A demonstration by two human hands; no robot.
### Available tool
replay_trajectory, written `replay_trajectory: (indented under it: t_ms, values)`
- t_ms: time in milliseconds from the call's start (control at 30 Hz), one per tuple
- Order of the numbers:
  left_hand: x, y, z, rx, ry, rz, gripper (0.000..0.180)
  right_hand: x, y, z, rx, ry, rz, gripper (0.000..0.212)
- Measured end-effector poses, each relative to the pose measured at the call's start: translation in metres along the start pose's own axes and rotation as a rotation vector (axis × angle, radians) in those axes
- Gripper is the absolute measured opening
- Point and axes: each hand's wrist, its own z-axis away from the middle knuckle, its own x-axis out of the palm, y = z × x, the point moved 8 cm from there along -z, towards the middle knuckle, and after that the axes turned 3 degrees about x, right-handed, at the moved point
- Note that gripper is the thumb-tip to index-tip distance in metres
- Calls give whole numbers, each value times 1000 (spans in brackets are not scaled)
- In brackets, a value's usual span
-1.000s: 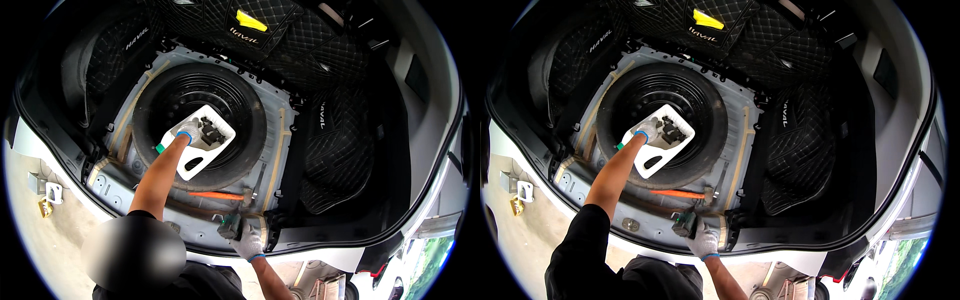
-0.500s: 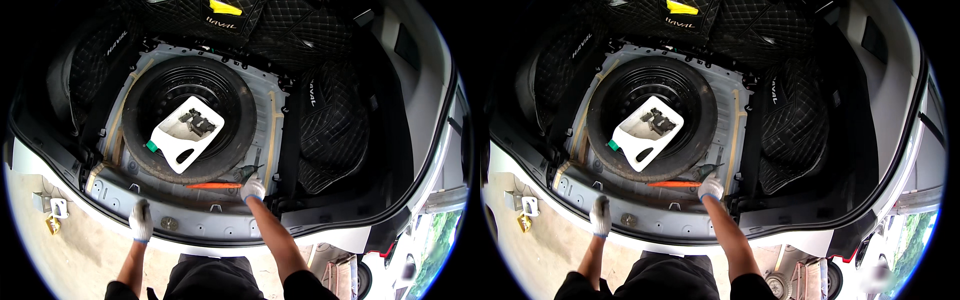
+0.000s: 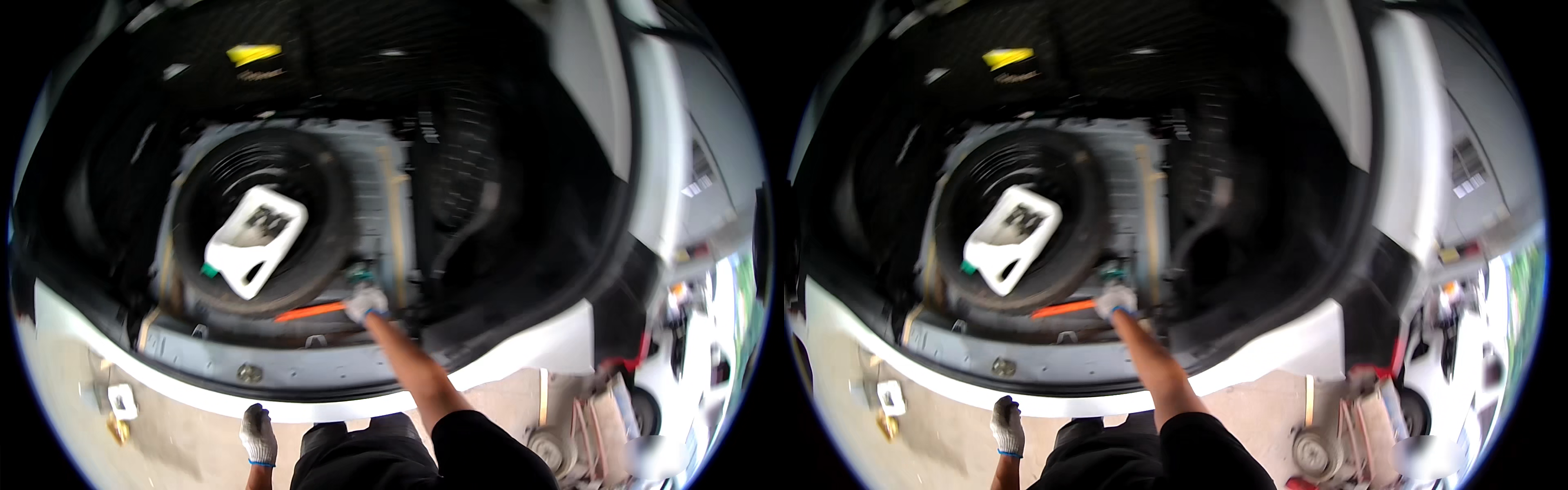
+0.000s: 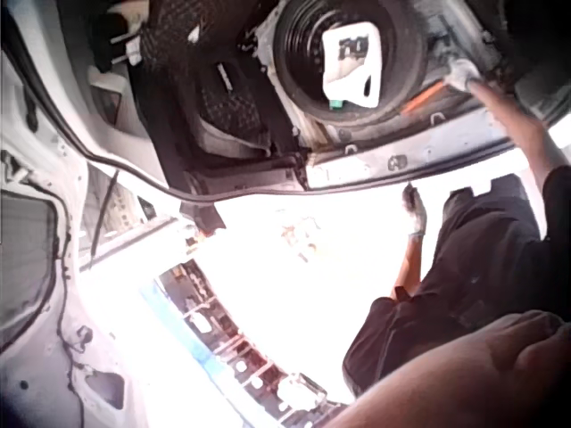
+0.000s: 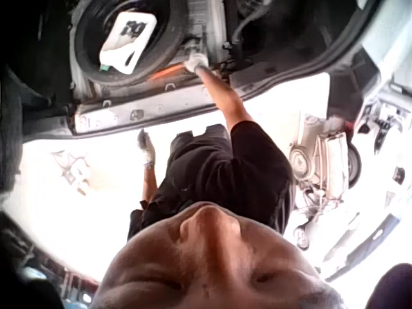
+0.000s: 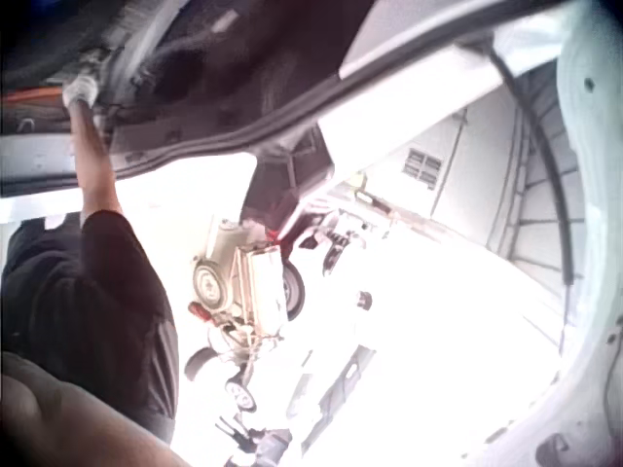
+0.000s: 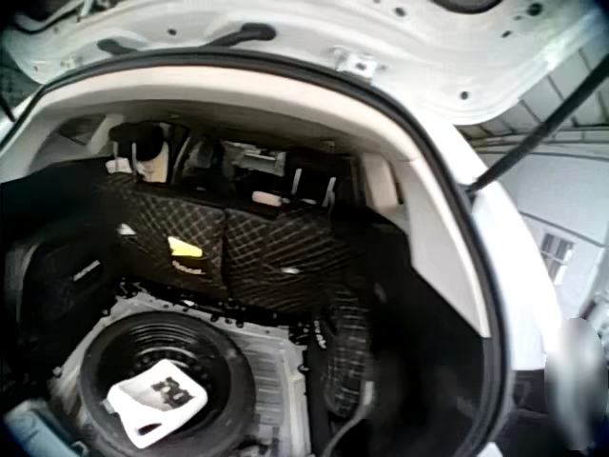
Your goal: The person puts on gloves, then uses a cordless impact driver to remove multiple screws from the rear taillight assembly of a white car. After removing the screws, the person pulls the taillight unit away from the vehicle body.
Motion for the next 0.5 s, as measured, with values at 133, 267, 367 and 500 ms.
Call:
replay_trajectory:
  t_ms: [133, 267, 367, 500]
  values:
    - [87, 43, -16, 273, -171, 166, 25, -15, -42, 127, -398, 505, -474, 35]
    - [157, 110, -23, 219, -188, 216, 38, 2, -59, 235, -424, -29, -1201, 39]
    - [187, 156, 11, 260, -107, 259, 38, -19, -27, 247, -268, -383, -1684, 47]
    - [227, 178, 52, 266, -141, 517, 35, -75, 39, 299, -405, -293, -1562, 54]
